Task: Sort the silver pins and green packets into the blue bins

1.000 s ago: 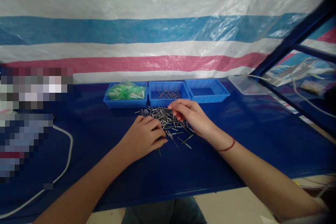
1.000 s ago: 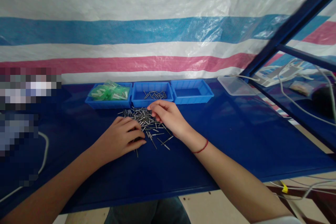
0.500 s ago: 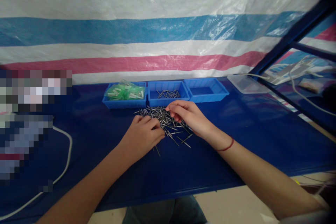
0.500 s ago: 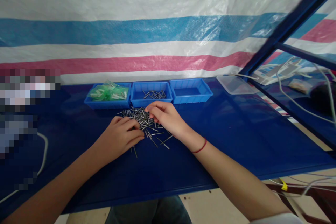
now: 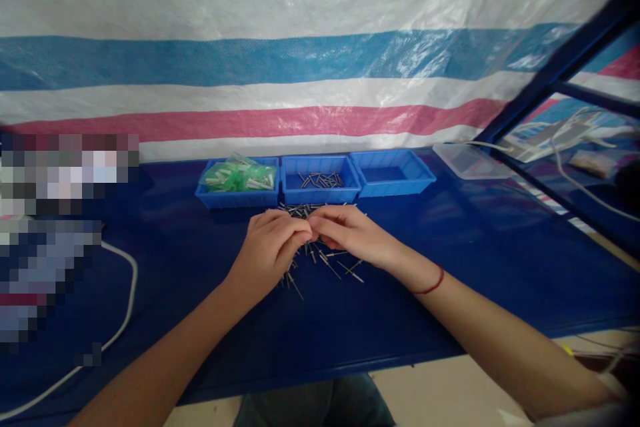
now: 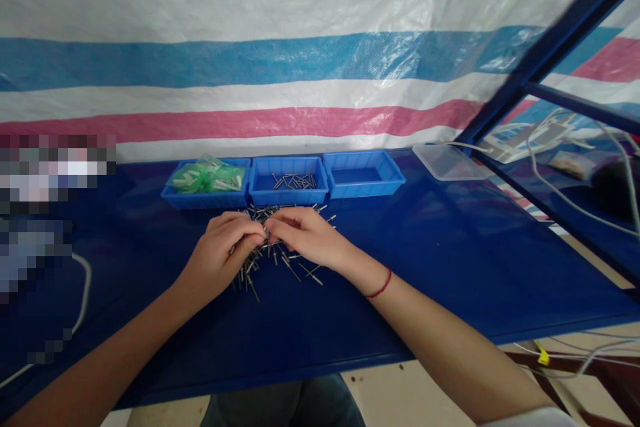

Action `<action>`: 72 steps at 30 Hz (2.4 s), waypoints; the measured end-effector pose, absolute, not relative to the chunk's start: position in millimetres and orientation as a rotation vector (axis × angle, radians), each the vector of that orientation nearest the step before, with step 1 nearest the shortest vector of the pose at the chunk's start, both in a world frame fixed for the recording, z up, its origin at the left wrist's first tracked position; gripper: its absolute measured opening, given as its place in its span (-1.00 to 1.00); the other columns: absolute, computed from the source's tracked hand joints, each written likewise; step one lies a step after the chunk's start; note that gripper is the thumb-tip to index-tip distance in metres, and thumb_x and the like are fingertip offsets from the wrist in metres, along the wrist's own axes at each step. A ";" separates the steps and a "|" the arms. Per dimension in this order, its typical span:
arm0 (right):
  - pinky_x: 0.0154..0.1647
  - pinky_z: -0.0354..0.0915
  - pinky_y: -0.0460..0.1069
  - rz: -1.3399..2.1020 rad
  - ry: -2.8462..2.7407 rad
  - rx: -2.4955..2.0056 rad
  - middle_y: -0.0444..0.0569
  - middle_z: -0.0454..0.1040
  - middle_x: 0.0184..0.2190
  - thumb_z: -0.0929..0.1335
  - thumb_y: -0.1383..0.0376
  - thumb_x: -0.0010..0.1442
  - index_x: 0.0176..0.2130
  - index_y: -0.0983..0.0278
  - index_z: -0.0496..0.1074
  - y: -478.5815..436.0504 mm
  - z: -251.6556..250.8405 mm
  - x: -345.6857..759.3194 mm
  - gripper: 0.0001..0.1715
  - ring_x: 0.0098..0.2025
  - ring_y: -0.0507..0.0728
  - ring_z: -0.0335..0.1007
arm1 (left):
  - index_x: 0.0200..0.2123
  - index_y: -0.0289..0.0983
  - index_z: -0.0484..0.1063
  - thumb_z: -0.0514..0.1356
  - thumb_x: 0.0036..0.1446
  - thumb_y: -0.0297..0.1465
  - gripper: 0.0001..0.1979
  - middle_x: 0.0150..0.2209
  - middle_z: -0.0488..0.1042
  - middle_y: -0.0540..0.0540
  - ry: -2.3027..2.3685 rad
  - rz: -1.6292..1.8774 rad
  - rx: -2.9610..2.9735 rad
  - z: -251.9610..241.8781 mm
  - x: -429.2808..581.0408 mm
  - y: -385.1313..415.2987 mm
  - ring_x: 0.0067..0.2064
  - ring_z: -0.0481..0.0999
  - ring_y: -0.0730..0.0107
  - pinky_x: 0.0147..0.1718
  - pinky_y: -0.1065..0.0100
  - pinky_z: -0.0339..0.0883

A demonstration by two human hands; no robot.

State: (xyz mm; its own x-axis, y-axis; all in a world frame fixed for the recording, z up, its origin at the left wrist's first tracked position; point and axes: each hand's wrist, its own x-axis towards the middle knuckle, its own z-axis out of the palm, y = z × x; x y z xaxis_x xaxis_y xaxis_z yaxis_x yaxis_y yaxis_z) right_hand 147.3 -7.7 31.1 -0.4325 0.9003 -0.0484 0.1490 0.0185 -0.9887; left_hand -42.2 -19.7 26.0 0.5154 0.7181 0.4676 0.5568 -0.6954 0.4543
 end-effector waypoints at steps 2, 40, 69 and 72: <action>-0.59 0.02 -0.12 1.524 -1.569 -1.041 -0.24 0.28 -0.62 0.34 0.21 0.16 -0.35 0.33 0.41 -8.8 30.5 146.2 -0.79 -0.61 -0.09 0.09 | -0.29 -0.22 0.43 0.08 0.29 -0.37 -0.85 -0.30 0.55 0.01 1.048 0.982 2.465 24.1 -41.2 -19.8 -0.20 0.47 0.38 -0.12 0.29 0.19; -0.54 0.12 -0.10 0.964 -1.642 -1.049 -0.13 0.36 -0.54 0.29 0.16 0.24 -0.29 0.30 0.53 -4.3 18.6 151.0 -0.69 -0.54 -0.04 0.18 | -0.24 -0.22 0.47 0.21 0.16 -0.33 -0.87 -0.41 0.50 0.02 1.274 1.079 2.237 23.9 -44.1 -17.0 -0.37 0.48 0.44 -0.31 0.40 0.29; -0.57 0.05 -0.12 1.197 -1.607 -1.151 -0.16 0.35 -0.57 0.30 0.25 0.18 -0.37 0.33 0.49 -1.9 27.5 153.5 -0.77 -0.57 -0.07 0.13 | -0.26 -0.18 0.52 0.16 0.23 -0.35 -0.87 -0.23 0.42 -0.04 1.119 0.096 2.814 36.3 -66.7 -15.5 -0.22 0.43 0.36 -0.25 0.34 0.21; -0.53 0.12 -0.12 1.144 -1.738 -1.124 -0.14 0.37 -0.55 0.29 0.27 0.19 -0.36 0.32 0.48 -6.8 27.9 149.9 -0.78 -0.51 -0.03 0.21 | -0.29 -0.24 0.50 0.15 0.24 -0.40 -0.88 -0.24 0.42 -0.07 1.212 0.037 2.913 32.0 -58.3 -20.3 -0.25 0.41 0.34 -0.31 0.34 0.18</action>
